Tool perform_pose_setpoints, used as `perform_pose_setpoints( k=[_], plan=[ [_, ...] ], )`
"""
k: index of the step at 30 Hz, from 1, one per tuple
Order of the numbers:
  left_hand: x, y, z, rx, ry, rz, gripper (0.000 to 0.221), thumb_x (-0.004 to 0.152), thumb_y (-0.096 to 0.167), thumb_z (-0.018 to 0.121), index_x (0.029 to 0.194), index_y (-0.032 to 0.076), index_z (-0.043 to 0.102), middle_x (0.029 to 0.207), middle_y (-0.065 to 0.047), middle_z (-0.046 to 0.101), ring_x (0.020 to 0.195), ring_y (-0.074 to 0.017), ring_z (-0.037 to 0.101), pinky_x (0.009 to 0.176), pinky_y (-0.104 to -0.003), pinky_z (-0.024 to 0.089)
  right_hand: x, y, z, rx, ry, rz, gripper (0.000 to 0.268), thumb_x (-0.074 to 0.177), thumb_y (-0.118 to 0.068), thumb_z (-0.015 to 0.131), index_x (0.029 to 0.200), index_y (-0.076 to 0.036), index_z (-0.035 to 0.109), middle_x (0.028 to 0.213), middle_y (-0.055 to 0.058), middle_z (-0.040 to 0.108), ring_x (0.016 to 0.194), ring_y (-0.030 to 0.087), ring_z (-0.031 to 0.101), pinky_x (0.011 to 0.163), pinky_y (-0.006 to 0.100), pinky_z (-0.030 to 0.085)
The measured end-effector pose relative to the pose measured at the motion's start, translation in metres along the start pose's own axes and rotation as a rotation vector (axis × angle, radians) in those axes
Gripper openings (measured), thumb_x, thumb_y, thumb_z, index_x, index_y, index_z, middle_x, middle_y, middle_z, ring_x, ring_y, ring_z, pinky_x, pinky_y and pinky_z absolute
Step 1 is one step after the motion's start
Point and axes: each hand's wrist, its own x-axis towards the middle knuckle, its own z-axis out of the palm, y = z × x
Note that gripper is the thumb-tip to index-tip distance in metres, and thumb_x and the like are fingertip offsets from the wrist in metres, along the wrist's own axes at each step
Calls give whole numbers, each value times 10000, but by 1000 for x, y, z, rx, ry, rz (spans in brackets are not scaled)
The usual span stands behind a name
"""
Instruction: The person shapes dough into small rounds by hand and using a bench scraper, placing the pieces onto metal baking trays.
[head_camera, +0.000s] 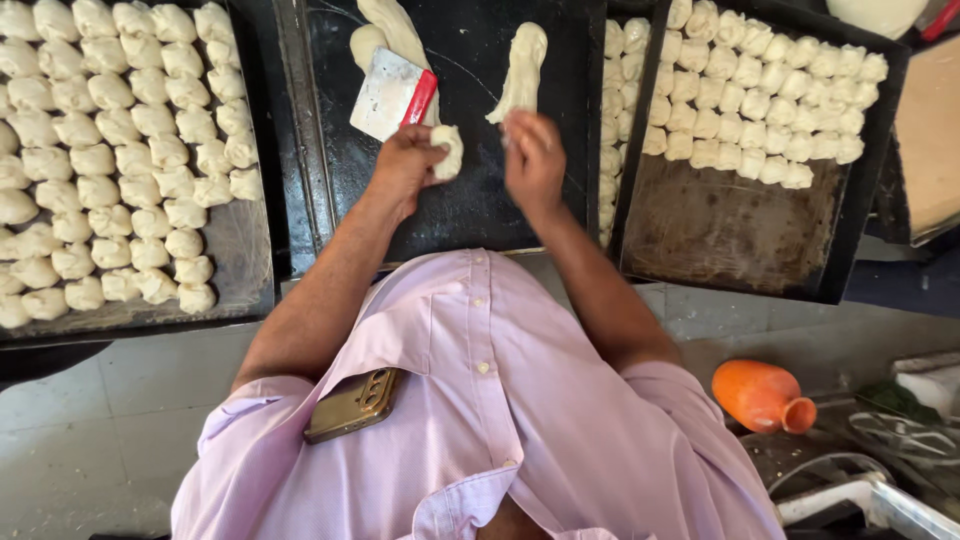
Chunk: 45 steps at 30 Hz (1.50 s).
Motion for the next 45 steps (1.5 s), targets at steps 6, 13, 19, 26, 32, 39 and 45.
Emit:
perform_pose_setpoints(
  k=[6, 13, 19, 26, 32, 39, 45],
  plan=[
    [-21, 9, 26, 48, 122, 50, 283, 873, 22, 730, 1114, 34, 582, 991, -84, 697, 861, -193, 724, 741, -321, 609, 1, 99, 20, -342, -120, 12, 184, 858, -11, 727, 1038, 27, 720, 1124, 166, 683, 1077, 369, 639, 942, 423, 529],
    [-15, -3, 43, 53, 49, 73, 392, 820, -12, 718, 1189, 45, 599, 991, -89, 712, 844, -187, 739, 701, -298, 618, 1, 135, 29, -463, -229, 92, 35, 855, 14, 667, 850, -14, 687, 952, 172, 664, 943, 394, 622, 847, 480, 530],
    [7, -7, 40, 201, 40, 205, 260, 787, -52, 791, 1018, -14, 681, 892, -96, 721, 751, -164, 722, 631, -262, 603, -9, 128, 20, -385, -334, 239, 297, 789, -13, 658, 1073, -15, 743, 964, 219, 714, 911, 401, 705, 848, 445, 568],
    [-1, 8, 21, 377, 47, 324, 227, 782, -42, 832, 966, -24, 701, 825, -75, 716, 691, -128, 670, 580, -252, 540, -5, -8, -23, 418, -313, 567, 334, 929, 5, 729, 1261, -12, 708, 1112, 109, 774, 974, 125, 734, 861, 266, 600],
    [-17, 25, 45, 249, -263, 328, 218, 828, -55, 687, 1038, 0, 711, 909, -50, 768, 799, -105, 733, 688, -246, 587, 13, -40, -21, 348, -160, 375, 308, 884, 48, 808, 1178, 10, 722, 1081, 85, 648, 921, 117, 714, 765, 255, 600],
    [-50, 46, 79, 674, -51, 319, 177, 866, 7, 759, 1003, -20, 650, 887, -124, 743, 770, -166, 729, 656, -296, 617, -4, -40, -40, -35, -41, 22, 159, 871, 51, 813, 1008, -2, 751, 1037, 88, 670, 912, 250, 709, 793, 333, 592],
    [-36, 31, 89, 140, -114, 119, 348, 811, -86, 646, 1132, 46, 621, 1004, -119, 703, 846, -153, 735, 711, -292, 655, 10, -56, -80, -106, -159, -369, 191, 832, 47, 784, 1009, 15, 722, 1194, 140, 634, 1135, 335, 650, 990, 420, 565]
  ],
)
